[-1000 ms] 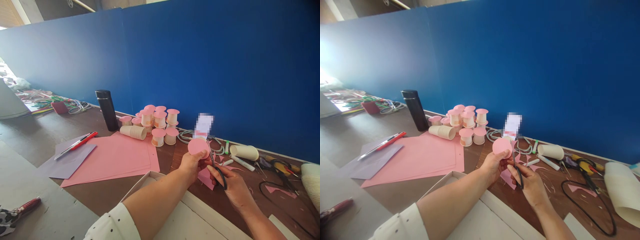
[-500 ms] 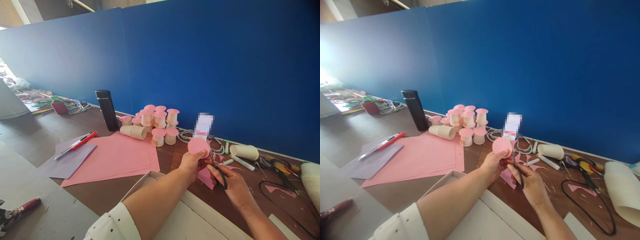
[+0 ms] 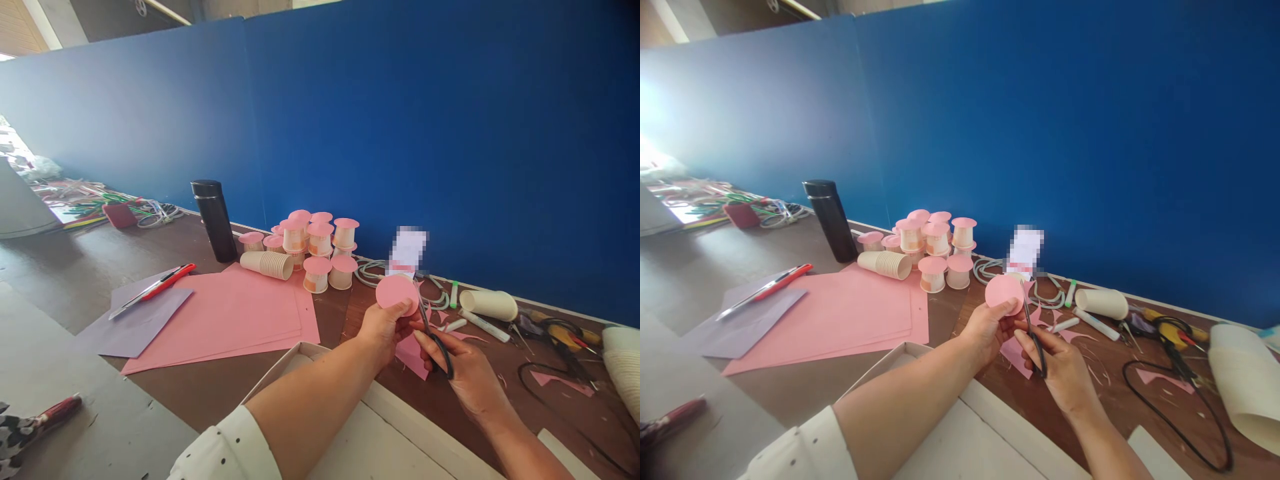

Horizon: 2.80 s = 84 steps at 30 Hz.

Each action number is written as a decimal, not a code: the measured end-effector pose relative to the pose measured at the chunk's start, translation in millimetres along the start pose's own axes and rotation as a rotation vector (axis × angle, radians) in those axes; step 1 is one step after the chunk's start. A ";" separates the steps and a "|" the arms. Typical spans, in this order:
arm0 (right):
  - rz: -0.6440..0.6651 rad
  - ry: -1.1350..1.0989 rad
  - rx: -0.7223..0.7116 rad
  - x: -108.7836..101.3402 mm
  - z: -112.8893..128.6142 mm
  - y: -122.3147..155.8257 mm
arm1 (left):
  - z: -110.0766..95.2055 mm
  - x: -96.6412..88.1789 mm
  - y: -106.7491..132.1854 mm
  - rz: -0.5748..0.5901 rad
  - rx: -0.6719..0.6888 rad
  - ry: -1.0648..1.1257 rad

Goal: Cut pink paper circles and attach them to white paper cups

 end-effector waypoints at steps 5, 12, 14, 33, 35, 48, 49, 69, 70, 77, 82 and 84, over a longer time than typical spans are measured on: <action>-0.013 -0.003 0.010 0.3 -0.2 0.5 | 0.2 1.2 1.0 0.012 0.019 -0.008; -0.037 -0.017 0.017 0.9 -0.8 1.7 | 0.9 1.8 0.8 0.023 0.027 0.014; -0.043 -0.013 0.010 0.2 -0.8 1.8 | 2.0 1.6 0.3 0.023 0.020 0.014; 0.012 0.148 -0.115 0.7 2.1 -2.3 | 5.3 1.4 -0.4 0.028 0.018 0.036; 0.005 0.136 -0.116 0.0 1.7 -2.7 | 5.6 1.8 -0.4 0.035 0.020 0.041; -0.094 -0.024 0.006 -9.4 -2.6 -1.8 | -0.1 -7.9 -6.0 -0.029 0.016 -0.007; -0.119 -0.031 0.012 -11.5 -3.0 -2.1 | -0.6 -9.2 -7.1 -0.032 0.017 -0.005; -0.100 -0.088 -0.031 -7.6 -4.5 -3.7 | -28.4 -22.6 -14.9 -0.010 0.066 0.306; -0.091 -0.082 -0.039 -8.1 -5.6 -5.0 | -28.8 -21.7 -14.2 -0.006 0.065 0.313; -0.102 0.186 -0.142 -20.6 0.7 -11.7 | -29.6 -26.2 -19.0 -0.081 0.139 0.056; -0.068 0.042 -0.108 -19.2 6.4 -8.6 | -40.2 -19.7 -20.7 -0.005 0.272 -0.311; -0.034 0.010 -0.082 -15.7 5.1 -7.5 | -48.9 -21.5 -18.7 -0.015 0.315 -0.338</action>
Point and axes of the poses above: each hand's wrist, its own y-axis away from the middle knuckle, its own x-axis out of the palm, z = x × y, the point moved 8 cm from there along -y, towards the middle knuckle, and after that the axes turned 13 degrees about -y, right-handed, at the moved point
